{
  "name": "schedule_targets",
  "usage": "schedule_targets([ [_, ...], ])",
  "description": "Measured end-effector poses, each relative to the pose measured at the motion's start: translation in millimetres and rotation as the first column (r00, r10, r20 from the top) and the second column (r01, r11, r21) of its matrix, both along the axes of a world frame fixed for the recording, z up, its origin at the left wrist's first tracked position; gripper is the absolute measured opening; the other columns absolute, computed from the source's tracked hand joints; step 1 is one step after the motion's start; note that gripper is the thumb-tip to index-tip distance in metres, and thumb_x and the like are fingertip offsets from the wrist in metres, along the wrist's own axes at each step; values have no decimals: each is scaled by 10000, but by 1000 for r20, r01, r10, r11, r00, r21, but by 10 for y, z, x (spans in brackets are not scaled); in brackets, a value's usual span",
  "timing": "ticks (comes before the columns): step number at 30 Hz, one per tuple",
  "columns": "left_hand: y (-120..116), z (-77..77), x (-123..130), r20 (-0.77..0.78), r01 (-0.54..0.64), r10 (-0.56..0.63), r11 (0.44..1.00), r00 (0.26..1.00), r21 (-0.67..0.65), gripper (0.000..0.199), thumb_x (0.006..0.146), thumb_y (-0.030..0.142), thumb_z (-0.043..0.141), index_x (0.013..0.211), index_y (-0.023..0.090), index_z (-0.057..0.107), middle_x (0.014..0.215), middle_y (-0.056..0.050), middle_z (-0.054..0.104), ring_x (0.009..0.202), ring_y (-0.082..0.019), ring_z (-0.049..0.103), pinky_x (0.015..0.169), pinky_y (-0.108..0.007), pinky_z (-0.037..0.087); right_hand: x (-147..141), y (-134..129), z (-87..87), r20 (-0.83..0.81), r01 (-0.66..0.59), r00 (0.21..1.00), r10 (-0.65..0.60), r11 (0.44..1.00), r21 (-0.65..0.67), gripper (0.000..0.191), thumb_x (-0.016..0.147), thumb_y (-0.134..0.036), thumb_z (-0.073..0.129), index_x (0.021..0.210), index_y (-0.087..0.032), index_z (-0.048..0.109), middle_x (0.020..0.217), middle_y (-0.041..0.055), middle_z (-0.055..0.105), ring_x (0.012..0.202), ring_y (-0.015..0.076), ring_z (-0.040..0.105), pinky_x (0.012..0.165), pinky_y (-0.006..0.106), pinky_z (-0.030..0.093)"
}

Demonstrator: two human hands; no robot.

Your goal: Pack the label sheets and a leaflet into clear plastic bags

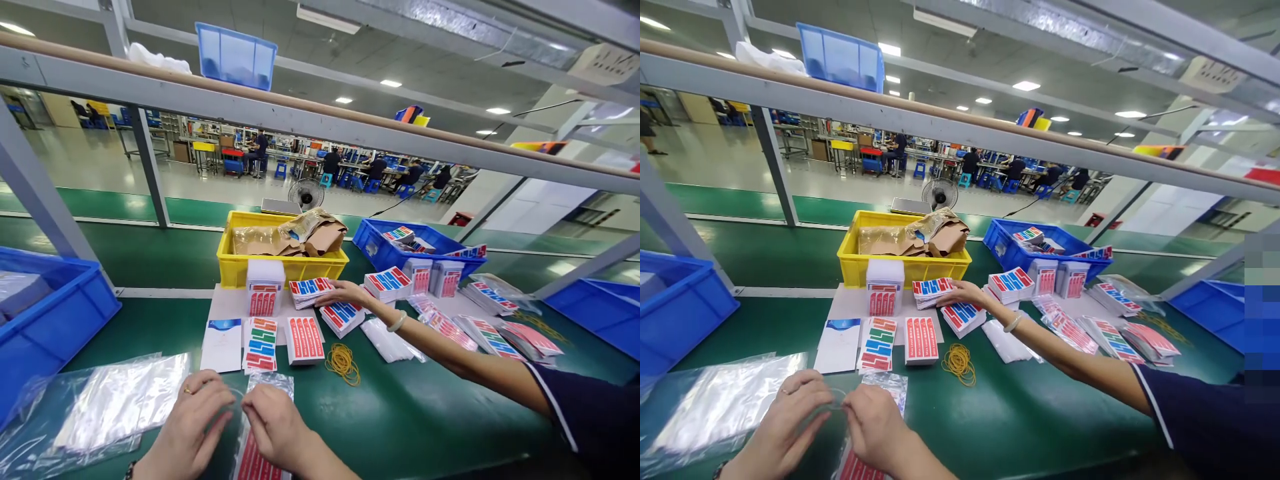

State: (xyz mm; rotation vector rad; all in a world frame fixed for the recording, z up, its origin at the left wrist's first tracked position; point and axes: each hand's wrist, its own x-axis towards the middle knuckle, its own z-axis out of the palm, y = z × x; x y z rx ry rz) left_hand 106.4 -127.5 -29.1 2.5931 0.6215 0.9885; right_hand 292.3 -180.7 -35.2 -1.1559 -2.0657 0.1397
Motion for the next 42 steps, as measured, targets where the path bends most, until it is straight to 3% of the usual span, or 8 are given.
schedule_targets([
  [10,3,381,-112,-298,168,-227,963,927,-211,211,838,79,354,963,181,490,907,-32,495,917,-150,390,819,-289,332,44,-5,217,-70,-200,978,195,977,-77,93,764,-124,419,785,-144,508,677,11,541,599,81,473,578,173,359],
  [19,5,420,-315,-476,-97,-77,939,876,-329,238,863,295,366,726,131,469,788,-45,506,774,-159,420,698,-287,320,63,11,225,-90,-191,981,172,940,-284,198,703,-270,590,634,-139,458,564,-19,482,521,66,408,497,181,290],
  [22,0,378,-331,-493,-124,-106,903,863,-411,247,879,271,302,752,132,462,785,-37,511,725,-138,423,670,-262,308,34,171,201,-88,-189,981,173,955,-227,139,811,-240,468,720,-144,510,685,11,537,651,82,477,605,184,364],
  [25,12,297,-314,-463,-162,-102,853,880,-495,256,871,292,320,742,132,473,757,-29,520,698,-127,428,659,-241,300,-37,427,62,146,48,989,-11,967,-252,191,852,-170,389,913,-150,569,887,51,572,848,114,511,767,225,397],
  [30,23,50,-288,-339,-154,-124,714,933,-683,287,831,358,399,694,118,477,679,-16,482,662,-113,405,614,-209,285,-197,835,-245,386,145,922,-26,948,-284,517,714,-277,626,1200,-151,502,1313,131,367,1191,281,328,1011,433,231],
  [33,2,-115,-286,-281,-140,-124,639,952,-756,307,812,384,418,683,111,468,652,-7,432,635,-104,360,589,-203,267,-237,971,-322,477,161,879,12,933,-320,703,631,-360,702,1251,-143,452,1238,143,426,1170,299,337,1028,479,169],
  [38,-53,-243,-273,-185,-105,-98,532,978,-840,368,797,458,399,675,111,418,634,-6,362,615,-104,313,572,-207,252,-224,1028,-303,561,212,828,15,917,-337,343,728,-286,607,1016,-103,579,989,109,537,1024,228,440,1031,410,179],
  [42,-79,-271,-243,-129,-74,-86,466,988,-882,444,778,549,386,692,114,407,614,-1,330,590,-102,289,552,-211,240,-224,1016,-269,582,233,813,6,913,-334,471,690,-365,645,1073,-105,556,1108,123,490,1067,249,410,1027,431,168],
])
